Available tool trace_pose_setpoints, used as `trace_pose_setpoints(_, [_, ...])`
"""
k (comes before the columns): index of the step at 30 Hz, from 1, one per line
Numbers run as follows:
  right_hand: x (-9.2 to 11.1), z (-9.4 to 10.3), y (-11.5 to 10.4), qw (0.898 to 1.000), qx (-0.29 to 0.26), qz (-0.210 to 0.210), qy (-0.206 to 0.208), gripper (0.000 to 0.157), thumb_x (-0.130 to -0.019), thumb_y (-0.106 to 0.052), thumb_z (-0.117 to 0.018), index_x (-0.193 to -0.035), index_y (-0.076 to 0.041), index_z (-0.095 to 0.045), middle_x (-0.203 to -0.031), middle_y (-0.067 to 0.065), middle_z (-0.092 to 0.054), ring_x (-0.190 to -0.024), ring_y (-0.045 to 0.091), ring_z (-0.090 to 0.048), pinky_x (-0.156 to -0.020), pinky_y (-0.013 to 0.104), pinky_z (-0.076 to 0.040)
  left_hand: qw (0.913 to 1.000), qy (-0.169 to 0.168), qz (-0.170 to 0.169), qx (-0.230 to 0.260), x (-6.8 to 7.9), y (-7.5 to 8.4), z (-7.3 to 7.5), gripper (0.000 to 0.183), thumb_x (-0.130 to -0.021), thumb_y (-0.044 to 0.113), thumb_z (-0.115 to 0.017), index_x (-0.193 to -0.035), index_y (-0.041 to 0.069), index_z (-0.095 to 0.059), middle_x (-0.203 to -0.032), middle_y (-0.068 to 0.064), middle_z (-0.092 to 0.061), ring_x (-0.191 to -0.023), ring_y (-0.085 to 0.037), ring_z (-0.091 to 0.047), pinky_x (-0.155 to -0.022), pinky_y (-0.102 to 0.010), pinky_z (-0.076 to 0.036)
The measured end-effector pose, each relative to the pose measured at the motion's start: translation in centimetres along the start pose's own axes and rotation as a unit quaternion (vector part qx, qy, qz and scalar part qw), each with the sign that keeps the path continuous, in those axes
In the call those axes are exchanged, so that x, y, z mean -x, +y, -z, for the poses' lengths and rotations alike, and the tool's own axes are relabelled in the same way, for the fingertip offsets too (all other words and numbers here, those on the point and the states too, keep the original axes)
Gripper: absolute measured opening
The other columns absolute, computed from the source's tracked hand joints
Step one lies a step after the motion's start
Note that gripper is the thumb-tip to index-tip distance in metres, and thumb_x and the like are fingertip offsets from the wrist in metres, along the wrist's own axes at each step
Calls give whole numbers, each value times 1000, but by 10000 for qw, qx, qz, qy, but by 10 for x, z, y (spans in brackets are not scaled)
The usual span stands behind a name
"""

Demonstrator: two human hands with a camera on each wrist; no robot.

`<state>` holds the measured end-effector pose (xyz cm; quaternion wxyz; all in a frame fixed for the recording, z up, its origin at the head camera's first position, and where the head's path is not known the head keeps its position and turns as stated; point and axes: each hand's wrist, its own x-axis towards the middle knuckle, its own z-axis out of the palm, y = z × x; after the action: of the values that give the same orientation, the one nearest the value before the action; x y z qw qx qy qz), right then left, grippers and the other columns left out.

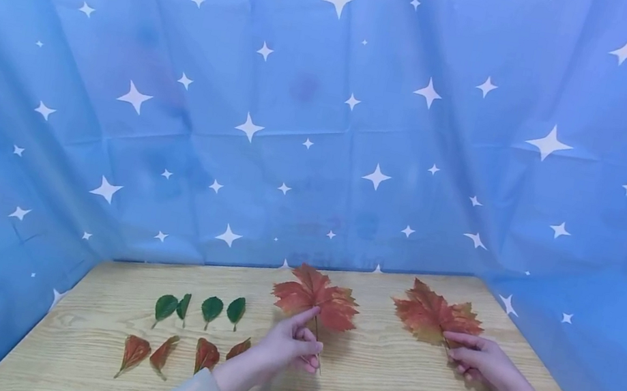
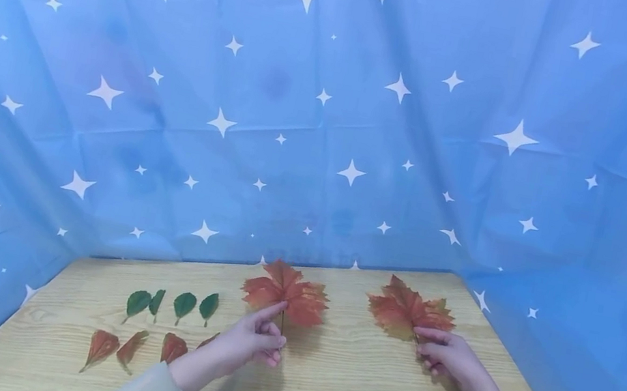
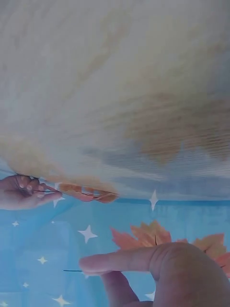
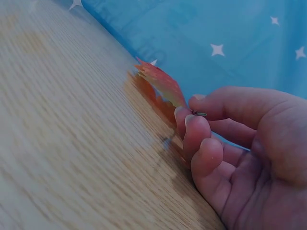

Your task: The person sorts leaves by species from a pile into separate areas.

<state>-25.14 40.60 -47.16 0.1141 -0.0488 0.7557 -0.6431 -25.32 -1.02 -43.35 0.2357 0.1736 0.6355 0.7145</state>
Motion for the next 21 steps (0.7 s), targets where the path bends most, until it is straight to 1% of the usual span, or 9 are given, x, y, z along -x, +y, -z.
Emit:
trace_pose_setpoints(2, [0,0,1,10000,-12,-1,16,61,-96,-6,-57,-145,14,-27,-83,5,-61,-65,9,-54,-54,23,-46,9999,11,104,12,-4,-1,3,77,-93,0,-62,-156,10,-20,-92,-14,-61,-65,-17,-65,-67,-35,-57])
trace_pose_setpoints(6, [0,-1,-1,10000,12,-6,-4,62,-95,-7,-57,-145,14,-26,-82,4,-60,-64,9,-52,-53,22,-45,9991,21,387,-168,-11,-3,8,76,-94,0,-61,-155,5,-16,-94,-17,-60,-65,-17,-65,-67,-34,-57])
trace_pose_setpoints(10, [1,-3,-4,10000,55,4,-78,63,-96,-8,-57,-145,15,-25,-84,5,-61,-64,8,-52,-52,21,-44,9965,168,565,-595,-17,-7,13,72,-94,-2,-59,-153,-3,-17,-95,-18,-60,-63,-16,-63,-65,-33,-57])
trace_pose_setpoints(12, [2,-4,-5,9999,61,23,-92,63,-96,-8,-57,-145,15,-24,-86,6,-62,-64,8,-52,-52,20,-43,9947,218,587,-814,-20,-8,15,70,-93,-4,-58,-151,-7,-18,-94,-19,-60,-62,-15,-61,-63,-32,-57])
trace_pose_setpoints(15, [2,-4,-5,9999,63,52,-89,63,-96,-7,-56,-145,16,-24,-87,6,-62,-64,8,-51,-51,20,-43,9913,217,588,-1160,-22,-10,15,67,-93,-3,-58,-150,-9,-21,-84,-15,-58,-59,-15,-59,-59,-31,-56])
trace_pose_setpoints(18, [3,-4,-5,9999,100,74,-72,62,-96,-7,-55,-145,16,-24,-87,7,-61,-63,8,-51,-51,21,-43,9833,182,550,-1728,-22,-11,13,65,-93,-3,-57,-148,-10,-25,-73,-12,-57,-54,-16,-59,-56,-33,-56])
trace_pose_setpoints(21, [3,-4,-5,9999,119,64,-59,63,-96,-8,-56,-145,16,-24,-88,7,-62,-63,8,-51,-51,21,-43,9672,173,487,-2485,-21,-11,7,62,-92,-3,-57,-146,-11,-29,-64,-13,-59,-50,-18,-59,-53,-35,-56])
